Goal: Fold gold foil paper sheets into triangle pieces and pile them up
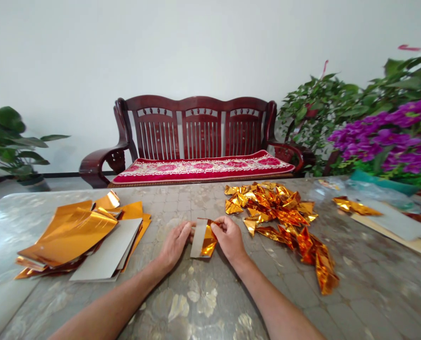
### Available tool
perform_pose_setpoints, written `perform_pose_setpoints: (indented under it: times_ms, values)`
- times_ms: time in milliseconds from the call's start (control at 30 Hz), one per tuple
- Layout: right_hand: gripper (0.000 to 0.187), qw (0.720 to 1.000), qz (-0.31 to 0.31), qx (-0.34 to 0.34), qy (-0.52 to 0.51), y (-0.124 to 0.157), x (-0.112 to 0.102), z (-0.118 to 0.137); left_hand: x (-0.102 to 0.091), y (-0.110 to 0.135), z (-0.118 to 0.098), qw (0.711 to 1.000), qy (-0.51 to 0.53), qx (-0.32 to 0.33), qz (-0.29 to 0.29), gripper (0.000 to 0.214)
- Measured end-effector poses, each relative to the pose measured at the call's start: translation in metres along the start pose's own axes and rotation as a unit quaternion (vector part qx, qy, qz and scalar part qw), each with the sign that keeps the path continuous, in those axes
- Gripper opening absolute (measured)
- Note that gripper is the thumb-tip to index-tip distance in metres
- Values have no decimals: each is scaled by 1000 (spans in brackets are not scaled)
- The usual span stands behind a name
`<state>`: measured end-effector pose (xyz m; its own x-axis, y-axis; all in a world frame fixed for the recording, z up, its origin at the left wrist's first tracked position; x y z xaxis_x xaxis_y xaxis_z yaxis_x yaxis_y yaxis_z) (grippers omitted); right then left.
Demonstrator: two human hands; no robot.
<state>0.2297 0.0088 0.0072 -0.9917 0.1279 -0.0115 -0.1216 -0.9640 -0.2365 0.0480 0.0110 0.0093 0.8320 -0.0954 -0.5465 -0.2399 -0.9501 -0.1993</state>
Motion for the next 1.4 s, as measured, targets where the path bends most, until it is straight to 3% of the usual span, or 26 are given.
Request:
perform_pose_setpoints:
  times_ms: [133, 233, 367, 467, 767, 1167, 1400]
  values:
    - [29, 997, -57, 8, -59, -1, -2, -3, -5, 4, -3, 1000, 21, 10, -7, 41]
    - [34, 994, -88, 18, -66, -2, -5, -6, -2, 5, -6, 997, 68, 3, 30, 33]
    - [36, 994, -91, 32, -59, -3, -6, -10, 8, 4, -6, 977, 205, 45, 48, 42]
    - [36, 994, -82, 41, -63, -2, -5, -9, 14, 3, -3, 970, 236, 44, 47, 51]
    - [31, 997, -36, 42, -60, 2, 0, 0, 12, -2, 4, 978, 207, -26, -8, 53]
    - [29, 995, 25, 54, -82, 5, 4, 1, 11, -5, 7, 976, 185, -70, -89, 48]
    - [32, 992, 58, 44, -99, 3, 7, 2, 5, -5, 9, 983, 132, -91, -85, 47]
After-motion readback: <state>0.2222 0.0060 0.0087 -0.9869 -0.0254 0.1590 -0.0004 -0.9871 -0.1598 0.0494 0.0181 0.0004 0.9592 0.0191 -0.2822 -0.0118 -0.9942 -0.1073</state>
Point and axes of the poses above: each hand's wrist, its own y-axis away from the middle knuckle, its own x-axis out of the palm, z = x × y, the point moved 1 cm from there along -y, towards the middle knuckle, and after that the axes turned 10 degrees about -y, right-handed, at the moved point
